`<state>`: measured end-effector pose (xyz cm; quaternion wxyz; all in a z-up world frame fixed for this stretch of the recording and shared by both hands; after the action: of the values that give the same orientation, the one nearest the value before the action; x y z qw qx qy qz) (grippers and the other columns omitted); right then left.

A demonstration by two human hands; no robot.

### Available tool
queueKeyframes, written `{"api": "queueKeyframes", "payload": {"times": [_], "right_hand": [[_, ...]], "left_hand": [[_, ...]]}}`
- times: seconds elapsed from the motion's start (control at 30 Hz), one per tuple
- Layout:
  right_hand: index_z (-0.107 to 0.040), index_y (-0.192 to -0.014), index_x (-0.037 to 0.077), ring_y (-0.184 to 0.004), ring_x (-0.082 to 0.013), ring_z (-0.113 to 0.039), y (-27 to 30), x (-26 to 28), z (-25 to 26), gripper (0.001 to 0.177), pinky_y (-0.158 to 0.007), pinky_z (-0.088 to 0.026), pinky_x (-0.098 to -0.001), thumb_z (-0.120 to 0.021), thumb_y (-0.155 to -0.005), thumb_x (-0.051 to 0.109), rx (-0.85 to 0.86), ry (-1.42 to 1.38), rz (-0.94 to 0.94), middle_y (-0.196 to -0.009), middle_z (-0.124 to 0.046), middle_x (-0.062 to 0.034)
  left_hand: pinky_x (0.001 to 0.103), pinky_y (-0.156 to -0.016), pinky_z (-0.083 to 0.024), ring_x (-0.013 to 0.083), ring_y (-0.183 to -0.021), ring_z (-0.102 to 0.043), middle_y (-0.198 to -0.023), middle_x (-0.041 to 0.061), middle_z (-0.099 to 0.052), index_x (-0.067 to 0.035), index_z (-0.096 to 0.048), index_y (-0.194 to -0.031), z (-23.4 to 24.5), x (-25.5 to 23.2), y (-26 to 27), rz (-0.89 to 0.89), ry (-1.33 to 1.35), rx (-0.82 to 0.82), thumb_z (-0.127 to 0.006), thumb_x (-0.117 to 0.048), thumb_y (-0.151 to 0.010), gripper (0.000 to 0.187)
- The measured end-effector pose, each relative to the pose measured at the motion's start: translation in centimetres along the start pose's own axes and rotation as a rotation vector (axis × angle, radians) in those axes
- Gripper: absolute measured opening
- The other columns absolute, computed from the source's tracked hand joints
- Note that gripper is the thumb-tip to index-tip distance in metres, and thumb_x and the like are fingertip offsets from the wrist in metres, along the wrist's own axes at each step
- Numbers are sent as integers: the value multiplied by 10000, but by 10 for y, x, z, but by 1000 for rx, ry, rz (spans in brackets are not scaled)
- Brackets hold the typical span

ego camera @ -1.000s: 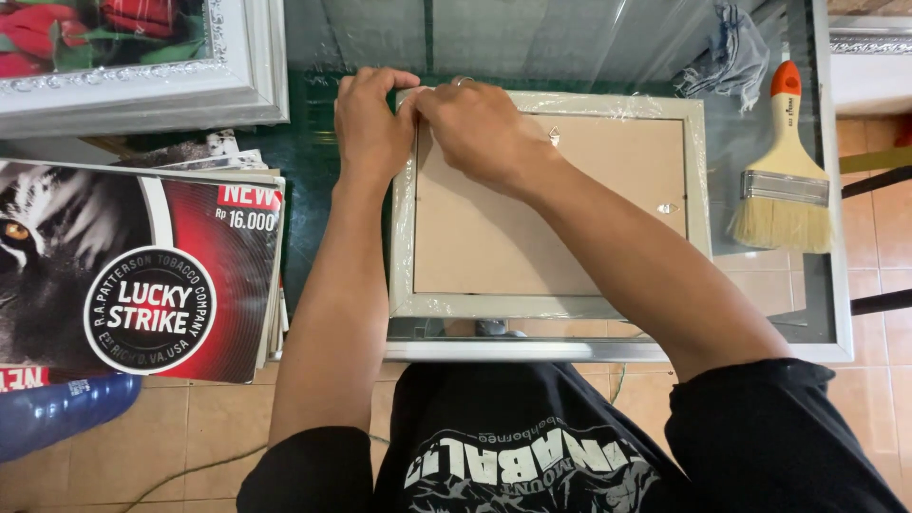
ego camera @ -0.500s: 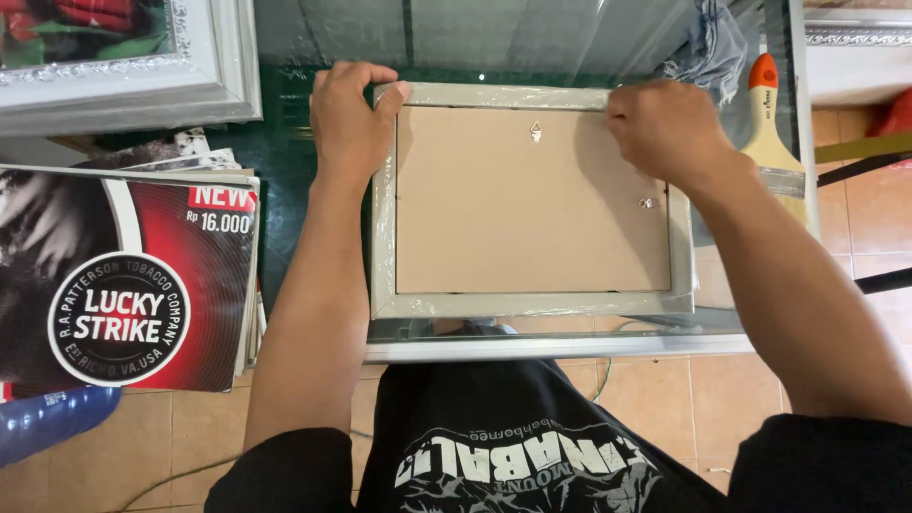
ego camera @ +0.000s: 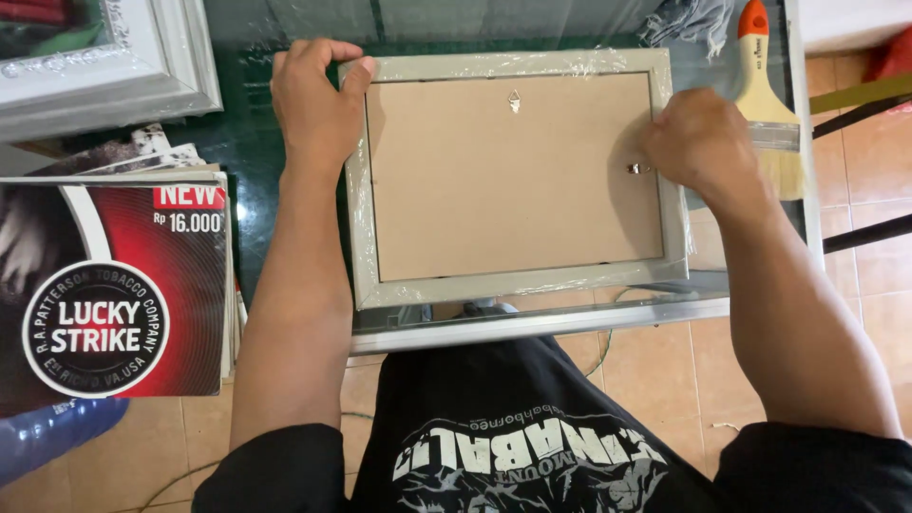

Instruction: Cleaning a picture frame using a brush and a cleaning cloth on a workbench.

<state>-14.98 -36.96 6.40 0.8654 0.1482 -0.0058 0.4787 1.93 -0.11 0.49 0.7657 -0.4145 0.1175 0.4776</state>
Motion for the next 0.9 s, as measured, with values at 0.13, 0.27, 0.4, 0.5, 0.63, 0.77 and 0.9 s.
{"api": "queueKeyframes", "payload": {"times": [0.13,0.27,0.4,0.5,0.63,0.77,0.9], "right_hand": [[-734,-915,26,-818,-407,-681,33,-8,-2,158,-761,-542,-494,-638,-935,149,-68,-77,51,-885,-730,-209],[-689,-995,-8,-800,-450,-681,72,2,4,201,-733,-539,-523,-643,-1020,186,-137,-65,115,-856,-716,-248],[-680,-932,-17,-698,-429,-701,114,4,10,207,-682,-561,-489,-596,-995,161,44,94,32,-786,-719,-244],[-697,-950,12,-741,-404,-727,127,14,19,276,-723,-577,-468,-531,-998,227,221,194,-20,-837,-745,-220],[-691,-958,61,-683,-373,-674,92,55,8,152,-628,-524,-467,-663,-951,210,-117,-32,323,-761,-712,-110],[-688,-907,39,-675,-332,-666,41,170,-28,142,-652,-523,-442,-677,-929,179,-91,-202,579,-757,-708,-105],[-683,-868,20,-680,-416,-689,-3,252,-66,190,-623,-547,-512,-626,-894,199,-212,-161,593,-813,-733,-194]], "left_hand": [[397,-836,-499,252,-918,-579,-991,46,-670,-120,-753,-954,-2,0,0,11,-21,13,-826,-179,-909,104],[392,-834,-506,245,-905,-575,-973,50,-671,-104,-764,-958,3,-8,1,6,-14,22,-821,-160,-914,91],[390,-838,-500,252,-913,-581,-971,48,-676,-111,-769,-958,0,-5,-1,-17,-5,-13,-813,-179,-906,97],[395,-835,-495,268,-912,-581,-976,60,-674,-106,-757,-951,-1,-4,-1,-27,4,-34,-796,-181,-902,98],[389,-811,-503,262,-880,-587,-948,55,-678,-111,-739,-903,7,-13,1,-31,27,-74,-713,-126,-911,30],[386,-805,-501,265,-864,-582,-928,56,-666,-120,-734,-900,4,-11,-1,-11,24,-75,-722,-119,-893,14],[410,-828,-505,287,-883,-597,-932,55,-664,-142,-760,-888,3,-8,0,38,3,-95,-752,-131,-857,33]]}}
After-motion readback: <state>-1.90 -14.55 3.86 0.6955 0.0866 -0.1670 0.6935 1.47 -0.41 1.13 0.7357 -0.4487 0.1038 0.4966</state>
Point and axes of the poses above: each hand's wrist, its own y-axis away from the middle knuckle, its own z-axis out of the back of the hand, x = y × z, the point moved 2 cm from there along -y, towards the middle knuckle
